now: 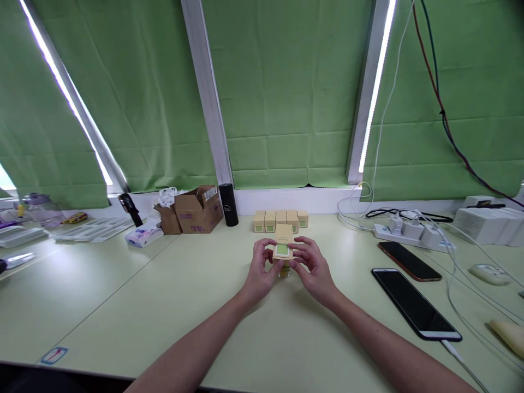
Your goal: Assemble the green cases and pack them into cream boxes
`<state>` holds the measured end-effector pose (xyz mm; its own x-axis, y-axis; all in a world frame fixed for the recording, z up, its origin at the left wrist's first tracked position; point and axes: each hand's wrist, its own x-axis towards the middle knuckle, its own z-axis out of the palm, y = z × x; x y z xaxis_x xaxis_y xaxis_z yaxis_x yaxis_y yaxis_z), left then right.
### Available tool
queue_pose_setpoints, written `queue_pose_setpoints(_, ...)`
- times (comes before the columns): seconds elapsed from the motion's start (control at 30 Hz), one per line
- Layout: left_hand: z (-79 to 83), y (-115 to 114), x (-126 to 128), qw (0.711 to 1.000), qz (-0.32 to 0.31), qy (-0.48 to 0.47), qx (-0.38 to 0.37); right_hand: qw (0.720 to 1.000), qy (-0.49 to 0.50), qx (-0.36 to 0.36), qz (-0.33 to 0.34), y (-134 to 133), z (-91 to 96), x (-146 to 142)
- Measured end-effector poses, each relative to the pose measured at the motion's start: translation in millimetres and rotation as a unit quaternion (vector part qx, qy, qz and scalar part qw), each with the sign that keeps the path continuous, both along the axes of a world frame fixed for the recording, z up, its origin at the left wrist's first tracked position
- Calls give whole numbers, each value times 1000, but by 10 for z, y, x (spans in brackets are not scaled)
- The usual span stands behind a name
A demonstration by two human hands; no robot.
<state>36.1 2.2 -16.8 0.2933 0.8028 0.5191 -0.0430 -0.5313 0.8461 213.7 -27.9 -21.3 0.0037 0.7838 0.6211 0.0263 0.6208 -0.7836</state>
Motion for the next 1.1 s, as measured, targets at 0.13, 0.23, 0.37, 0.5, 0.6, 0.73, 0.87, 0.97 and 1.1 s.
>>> queue_pose_setpoints(0.13,-6,6,6,1000,16,-6,-1,1000,0,-2,-8,6,-5,-7)
queue_pose_setpoints(0.23,-2,5,11,1000,21,-6,0,1000,2,-5,-12,11,-7,-12)
queue_pose_setpoints(0.37,25,-14,16,999,43,6,13,1000,6,-10,-6,15,1,-8)
queue_pose_setpoints(0.5,69,-44,7,996,56,20,64,1000,23,-15,14,15,13,-3)
queue_pose_setpoints(0.6,95,-62,-8,989,83,48,115,999,31,-17,23,21,8,-3)
queue_pose_setpoints(0.73,109,-74,-22,978,117,90,147,1000,5,-13,26,25,-8,-4)
queue_pose_setpoints(0.87,116,-76,-23,977,113,98,152,999,-38,-4,7,-9,-4,-5)
queue_pose_setpoints(0.97,117,-74,-19,979,110,93,142,997,-74,5,-10,-55,17,-5)
queue_pose_setpoints(1.1,89,-43,-11,987,116,60,99,991,-126,51,-7,-110,47,-12)
